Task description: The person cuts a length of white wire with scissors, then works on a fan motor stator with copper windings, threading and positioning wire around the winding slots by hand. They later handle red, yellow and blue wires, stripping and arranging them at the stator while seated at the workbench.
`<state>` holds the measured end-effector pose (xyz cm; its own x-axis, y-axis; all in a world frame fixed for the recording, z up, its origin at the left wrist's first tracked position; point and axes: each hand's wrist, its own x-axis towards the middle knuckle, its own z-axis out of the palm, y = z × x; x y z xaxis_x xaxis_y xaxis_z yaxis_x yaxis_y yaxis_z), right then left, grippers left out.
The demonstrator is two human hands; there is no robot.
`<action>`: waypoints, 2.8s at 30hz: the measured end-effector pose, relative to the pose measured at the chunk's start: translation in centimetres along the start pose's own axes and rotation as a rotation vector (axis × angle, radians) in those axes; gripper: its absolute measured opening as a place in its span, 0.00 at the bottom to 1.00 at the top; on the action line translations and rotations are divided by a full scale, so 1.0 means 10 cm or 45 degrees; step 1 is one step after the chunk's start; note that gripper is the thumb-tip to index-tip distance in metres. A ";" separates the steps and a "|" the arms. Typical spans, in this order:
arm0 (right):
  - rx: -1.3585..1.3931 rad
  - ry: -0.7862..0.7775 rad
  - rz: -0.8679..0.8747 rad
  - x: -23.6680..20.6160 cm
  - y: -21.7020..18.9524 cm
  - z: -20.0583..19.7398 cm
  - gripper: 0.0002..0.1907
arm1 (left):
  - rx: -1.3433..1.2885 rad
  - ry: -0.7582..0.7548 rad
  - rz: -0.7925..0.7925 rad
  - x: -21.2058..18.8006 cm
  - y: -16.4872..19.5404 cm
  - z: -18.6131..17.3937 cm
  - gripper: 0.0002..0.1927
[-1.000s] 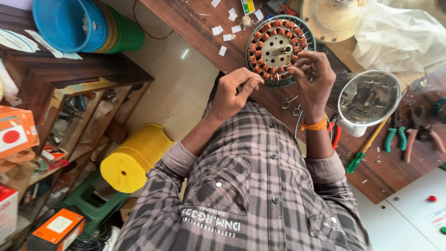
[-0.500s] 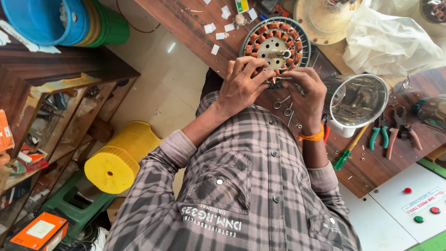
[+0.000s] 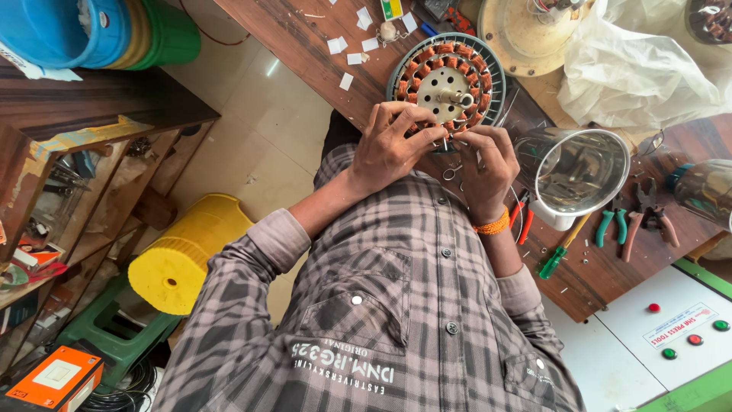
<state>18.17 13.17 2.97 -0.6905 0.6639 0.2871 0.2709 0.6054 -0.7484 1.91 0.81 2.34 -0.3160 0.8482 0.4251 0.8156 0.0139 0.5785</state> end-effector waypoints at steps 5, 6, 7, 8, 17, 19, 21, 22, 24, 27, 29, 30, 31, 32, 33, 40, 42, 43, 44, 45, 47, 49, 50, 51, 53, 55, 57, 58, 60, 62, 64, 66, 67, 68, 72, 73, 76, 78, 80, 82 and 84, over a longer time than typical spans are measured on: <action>-0.058 0.000 -0.012 -0.03 0.02 0.08 0.10 | -0.020 -0.024 -0.009 0.00 -0.03 0.01 0.17; -0.082 -0.004 -0.026 -0.03 0.01 0.09 0.10 | -0.019 -0.025 -0.005 0.01 -0.03 0.00 0.17; -0.108 -0.007 -0.040 -0.02 0.01 0.10 0.10 | -0.019 -0.026 0.000 0.02 -0.03 -0.01 0.18; -0.103 -0.011 -0.038 -0.02 -0.01 0.10 0.10 | -0.013 -0.042 -0.008 0.03 -0.03 -0.03 0.18; 0.420 0.035 0.336 0.15 -0.18 -0.02 0.22 | 0.013 0.054 -0.010 0.15 0.16 -0.14 0.17; 0.554 0.088 0.398 0.19 -0.23 -0.02 0.23 | 0.048 0.097 0.062 0.16 0.18 -0.11 0.15; 0.271 0.040 0.253 0.25 -0.26 -0.02 0.18 | -0.041 0.034 0.071 0.16 0.17 -0.08 0.12; 0.126 0.017 0.182 0.28 -0.26 -0.02 0.15 | -0.088 0.002 0.076 0.16 0.17 -0.06 0.11; 0.083 0.019 0.105 0.33 -0.26 -0.03 0.11 | -0.096 0.018 0.018 0.15 0.17 -0.03 0.10; 0.064 0.019 0.088 0.36 -0.23 -0.06 0.06 | -0.055 -0.024 -0.103 0.16 0.21 -0.01 0.09; 0.054 0.031 0.093 0.36 -0.19 -0.09 0.06 | 0.027 -0.041 -0.131 0.19 0.23 0.00 0.11; 0.044 0.039 0.091 0.34 -0.17 -0.10 0.06 | 0.086 -0.036 -0.117 0.21 0.25 0.00 0.15; 0.034 0.048 0.085 0.34 -0.15 -0.11 0.06 | 0.146 -0.027 -0.102 0.23 0.25 -0.01 0.21; 0.043 0.042 0.084 0.32 -0.13 -0.11 0.07 | 0.142 -0.058 -0.073 0.25 0.26 -0.01 0.23; 0.053 0.037 0.083 0.31 -0.11 -0.11 0.07 | 0.139 -0.092 -0.043 0.26 0.27 -0.03 0.25; 0.457 -0.048 0.325 0.24 -0.03 -0.15 0.07 | 0.043 -0.041 -0.050 0.32 0.32 -0.05 0.21; 0.687 -0.075 0.676 0.23 -0.01 -0.17 0.07 | 0.043 -0.064 -0.025 0.34 0.31 -0.03 0.18; 0.804 -0.097 0.862 0.23 -0.01 -0.17 0.07 | 0.041 -0.083 -0.022 0.34 0.30 -0.02 0.16; 0.829 -0.108 0.837 0.23 0.00 -0.18 0.08 | 0.000 -0.073 -0.048 0.34 0.30 0.00 0.15; 0.858 -0.116 0.809 0.23 0.01 -0.18 0.09 | -0.037 -0.064 -0.069 0.36 0.30 0.01 0.14; 0.926 -0.114 0.808 0.24 0.02 -0.17 0.10 | -0.078 -0.050 -0.105 0.37 0.30 0.02 0.13; 0.987 -0.091 0.853 0.25 0.03 -0.16 0.10 | -0.099 -0.029 -0.130 0.40 0.32 0.04 0.12; 0.987 -0.086 0.839 0.25 0.04 -0.16 0.10 | -0.086 -0.033 -0.152 0.41 0.33 0.05 0.12; 0.987 -0.080 0.822 0.26 0.04 -0.16 0.10 | -0.073 -0.036 -0.171 0.43 0.33 0.05 0.12; 0.983 -0.070 0.804 0.26 0.05 -0.17 0.10 | -0.046 -0.038 -0.197 0.44 0.36 0.05 0.11; 0.982 -0.063 0.810 0.26 0.06 -0.17 0.11 | -0.014 -0.044 -0.213 0.44 0.37 0.05 0.09; 1.061 -0.055 0.844 0.25 0.06 -0.17 0.11 | -0.044 -0.038 -0.197 0.43 0.37 0.04 0.09; 1.100 -0.047 0.853 0.25 0.06 -0.18 0.11 | -0.059 -0.029 -0.182 0.43 0.37 0.04 0.09; 1.113 -0.053 0.846 0.25 0.06 -0.18 0.10 | -0.056 -0.030 -0.190 0.43 0.37 0.05 0.09; 1.108 -0.060 0.819 0.25 0.07 -0.18 0.10 | -0.042 -0.019 -0.182 0.43 0.36 0.06 0.09; 1.085 -0.072 0.802 0.24 0.08 -0.18 0.12 | -0.024 -0.019 -0.178 0.43 0.36 0.07 0.09; 1.125 -0.069 0.781 0.21 0.10 -0.18 0.12 | -0.023 -0.022 -0.174 0.41 0.35 0.07 0.09; 1.139 -0.064 0.764 0.19 0.11 -0.18 0.12 | -0.027 -0.017 -0.167 0.41 0.34 0.08 0.09; 1.131 -0.044 0.757 0.17 0.12 -0.17 0.13 | -0.026 -0.015 -0.163 0.40 0.34 0.08 0.09; 1.016 0.006 0.682 0.07 0.12 -0.17 0.13 | -0.031 0.012 -0.148 0.39 0.33 0.09 0.09; 0.984 0.013 0.659 0.05 0.11 -0.18 0.13 | -0.022 0.010 -0.148 0.39 0.33 0.09 0.09; 0.884 0.325 0.615 0.06 0.09 -0.27 0.13 | -0.010 -0.014 -0.126 0.41 0.33 0.09 0.09; 0.815 0.396 0.554 0.08 0.06 -0.40 0.12 | -0.004 0.000 -0.116 0.42 0.32 0.09 0.09; 0.651 0.377 0.491 0.08 0.01 -0.48 0.11 | -0.008 0.012 -0.113 0.42 0.32 0.09 0.09; 0.400 0.276 0.419 0.11 -0.02 -0.52 0.12 | -0.013 0.022 -0.103 0.42 0.32 0.09 0.09; 0.001 0.131 0.192 0.15 -0.04 -0.51 0.09 | -0.005 0.014 -0.105 0.42 0.32 0.09 0.09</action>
<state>20.43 16.16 6.81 -0.5696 0.7887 0.2314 0.3656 0.4953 -0.7880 3.60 4.88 5.34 -0.3873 0.8382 0.3839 0.7849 0.0814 0.6142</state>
